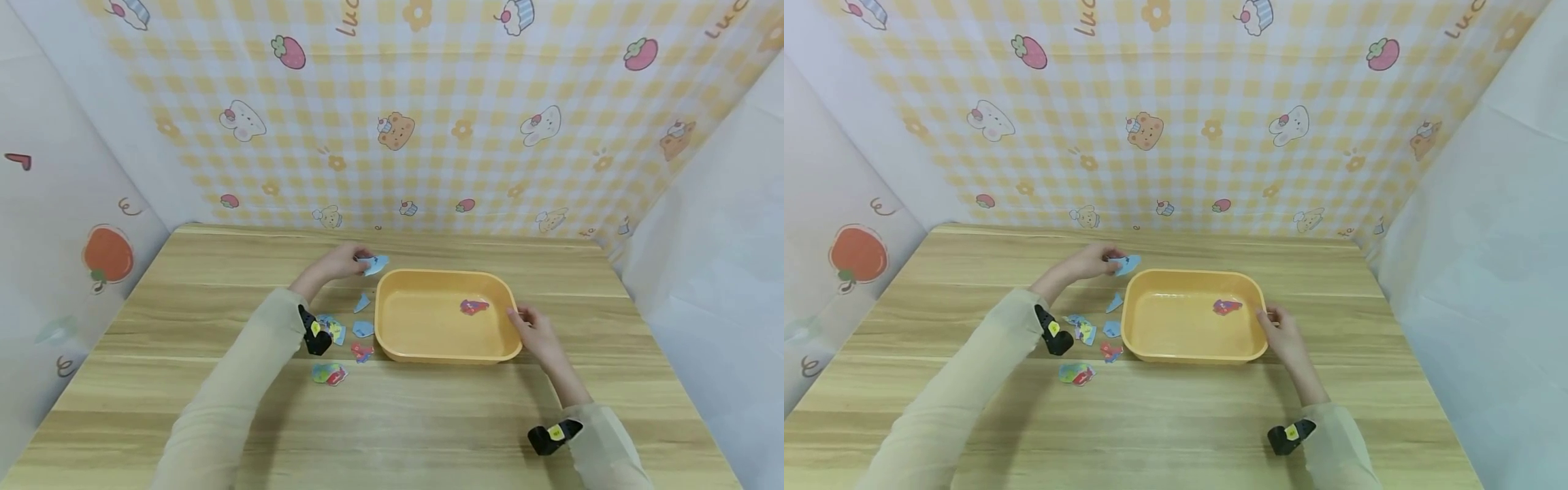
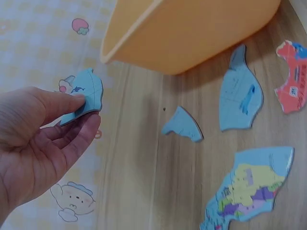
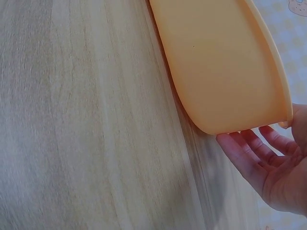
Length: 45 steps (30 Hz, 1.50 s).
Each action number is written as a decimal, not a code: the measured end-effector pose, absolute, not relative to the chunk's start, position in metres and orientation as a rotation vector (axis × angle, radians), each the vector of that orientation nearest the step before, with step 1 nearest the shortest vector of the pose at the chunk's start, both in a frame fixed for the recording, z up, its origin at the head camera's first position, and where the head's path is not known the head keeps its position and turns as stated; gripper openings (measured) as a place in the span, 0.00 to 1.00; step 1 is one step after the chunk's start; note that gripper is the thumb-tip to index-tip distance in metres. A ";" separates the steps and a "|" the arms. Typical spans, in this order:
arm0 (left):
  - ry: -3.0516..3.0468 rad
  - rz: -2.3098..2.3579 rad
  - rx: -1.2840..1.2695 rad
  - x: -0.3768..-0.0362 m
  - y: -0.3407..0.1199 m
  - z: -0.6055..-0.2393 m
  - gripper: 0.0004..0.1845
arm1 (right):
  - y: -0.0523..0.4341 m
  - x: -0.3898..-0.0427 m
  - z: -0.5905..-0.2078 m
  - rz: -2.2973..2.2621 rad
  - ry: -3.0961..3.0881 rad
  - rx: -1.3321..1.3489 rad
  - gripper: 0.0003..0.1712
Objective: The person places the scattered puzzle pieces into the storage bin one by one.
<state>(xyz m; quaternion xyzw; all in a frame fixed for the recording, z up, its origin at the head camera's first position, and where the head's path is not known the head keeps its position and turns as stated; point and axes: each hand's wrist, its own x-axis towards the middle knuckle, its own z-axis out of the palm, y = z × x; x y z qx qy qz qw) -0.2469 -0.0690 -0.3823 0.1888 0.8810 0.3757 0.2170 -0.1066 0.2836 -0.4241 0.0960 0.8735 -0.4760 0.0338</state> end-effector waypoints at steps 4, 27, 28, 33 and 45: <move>2.438 1.032 0.507 -0.249 -0.061 -0.379 0.19 | 0.284 -0.106 -0.424 -1.472 2.681 0.298 0.26; 2.411 0.985 0.694 -0.248 0.001 -0.371 0.17 | 0.286 -0.110 -0.426 -1.450 2.709 0.344 0.26; 2.401 0.978 0.701 -0.247 0.003 -0.371 0.17 | 0.285 -0.110 -0.427 -1.453 2.710 0.343 0.26; 2.356 0.976 0.741 -0.243 0.013 -0.375 0.16 | 0.284 -0.109 -0.428 -1.467 2.713 0.343 0.25; 2.320 0.923 0.769 -0.237 0.030 -0.381 0.13 | 0.283 -0.110 -0.428 -1.466 2.697 0.364 0.25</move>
